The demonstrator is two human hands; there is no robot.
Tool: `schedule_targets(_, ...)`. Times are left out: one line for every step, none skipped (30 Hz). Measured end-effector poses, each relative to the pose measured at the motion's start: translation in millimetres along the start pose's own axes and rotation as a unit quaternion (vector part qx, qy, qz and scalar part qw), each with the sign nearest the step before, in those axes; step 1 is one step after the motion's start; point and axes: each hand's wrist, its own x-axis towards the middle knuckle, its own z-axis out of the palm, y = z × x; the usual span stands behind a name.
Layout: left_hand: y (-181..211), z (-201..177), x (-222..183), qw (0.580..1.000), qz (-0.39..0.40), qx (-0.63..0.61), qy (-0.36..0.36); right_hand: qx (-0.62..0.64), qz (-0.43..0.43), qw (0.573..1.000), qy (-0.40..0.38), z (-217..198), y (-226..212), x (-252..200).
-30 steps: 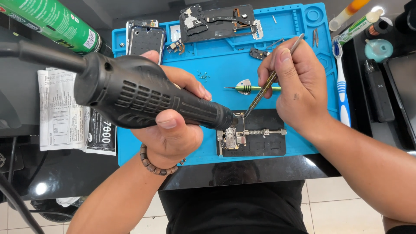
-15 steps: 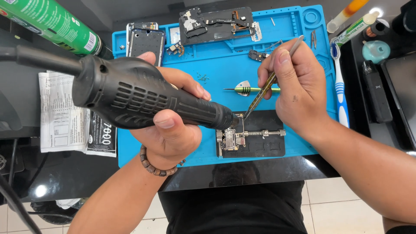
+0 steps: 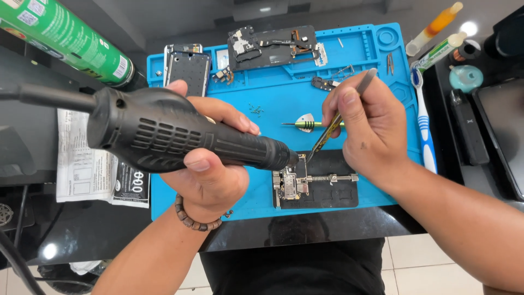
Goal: Using a heat gun to desolder or loosen a component on a mobile phone motherboard and manipulating it with tweezers.
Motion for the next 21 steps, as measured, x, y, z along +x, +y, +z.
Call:
schedule_targets(-0.8, 0.0, -0.7, 1.0, 0.003, -0.001, -0.001, 0.0, -0.003, 1.0, 0.001, 0.3, 0.0, 0.0)
schedule_targets(-1.6, -0.1, -1.5, 1.0, 0.001, -0.001, -0.001, -0.003, -0.003, 1.0, 0.001, 0.6, 0.1, 0.0)
schedule_targets(-2.3, -0.2, -2.5, 1.0, -0.001, 0.0, -0.002, -0.005, -0.003, 1.0, 0.002, 0.9, 0.3, -0.4)
schedule_targets(0.1, 0.6, -0.8, 1.0, 0.001, -0.001, -0.002, -0.006, -0.006, 1.0, 0.003, 0.8, 0.2, -0.4)
schedule_targets(2.6, 1.4, 0.9, 1.0, 0.007, 0.025, -0.008, -0.007, -0.004, 1.0, 0.004, 0.8, 0.1, -0.4)
schedule_targets(5.0, 2.2, 2.5, 0.999, 0.013, 0.051, -0.013, -0.009, -0.002, 1.0, 0.005, 0.8, 0.2, -0.4)
schedule_targets(5.0, 2.1, 3.0, 0.999, 0.014, 0.05, -0.014, -0.009, -0.003, 1.0, 0.006, 0.4, 0.8, -0.4)
schedule_targets(4.9, 1.9, 3.4, 0.998, 0.015, 0.056, -0.013, -0.021, -0.007, 1.0, 0.01, 0.0, 1.5, -0.4)
schedule_targets(5.0, 1.3, 3.6, 0.998, 0.017, 0.064, -0.011, -0.032, -0.011, 0.999, 0.012, 0.0, 2.2, -0.5)
schedule_targets(3.0, 1.0, 0.5, 0.998, 0.018, 0.063, -0.012, -0.032, -0.012, 0.999, 0.013, 0.1, 1.9, -1.8)
schedule_targets(0.4, 1.0, -1.1, 0.999, 0.01, 0.031, -0.001, -0.03, -0.009, 0.999, 0.014, 0.1, 2.0, -1.0)
schedule_targets(-2.2, 0.9, -2.5, 1.0, 0.002, -0.002, 0.01, -0.027, -0.007, 0.999, 0.016, 0.2, 2.0, -0.2)
schedule_targets(-0.3, 1.2, -1.7, 1.0, 0.003, -0.002, 0.01, -0.027, -0.008, 0.999, 0.016, 0.4, 1.4, 0.1)
schedule_targets(1.4, 1.5, -1.3, 1.0, -0.002, 0.007, 0.002, -0.023, -0.011, 1.0, 0.017, 0.6, 1.3, 0.2)
schedule_targets(3.3, 2.0, -1.6, 1.0, -0.008, 0.017, -0.005, -0.02, -0.012, 1.0, 0.017, 0.5, 1.1, -0.4)
schedule_targets(3.2, 1.9, -0.2, 1.0, -0.008, 0.017, -0.006, -0.02, -0.012, 1.0, 0.017, 0.2, 1.8, 0.4)
schedule_targets(3.4, 1.3, 0.1, 0.999, 0.006, 0.037, -0.013, -0.012, -0.01, 1.0, 0.02, 0.2, 2.5, -0.1)
schedule_targets(3.5, 0.8, 0.4, 0.998, 0.02, 0.057, -0.021, -0.004, -0.009, 1.0, 0.022, 0.1, 3.3, -0.5)
schedule_targets(3.9, 1.4, 1.5, 0.998, 0.021, 0.056, -0.021, -0.004, -0.009, 1.0, 0.023, 0.1, 2.6, 0.4)
schedule_targets(4.3, 2.1, 2.6, 0.997, 0.028, 0.065, -0.016, -0.001, -0.006, 1.0, 0.025, 0.0, 2.0, 1.3)
schedule_targets(5.3, 2.6, 2.2, 0.997, 0.032, 0.074, -0.011, 0.002, 0.002, 1.0, 0.027, -0.2, 1.1, 0.3)
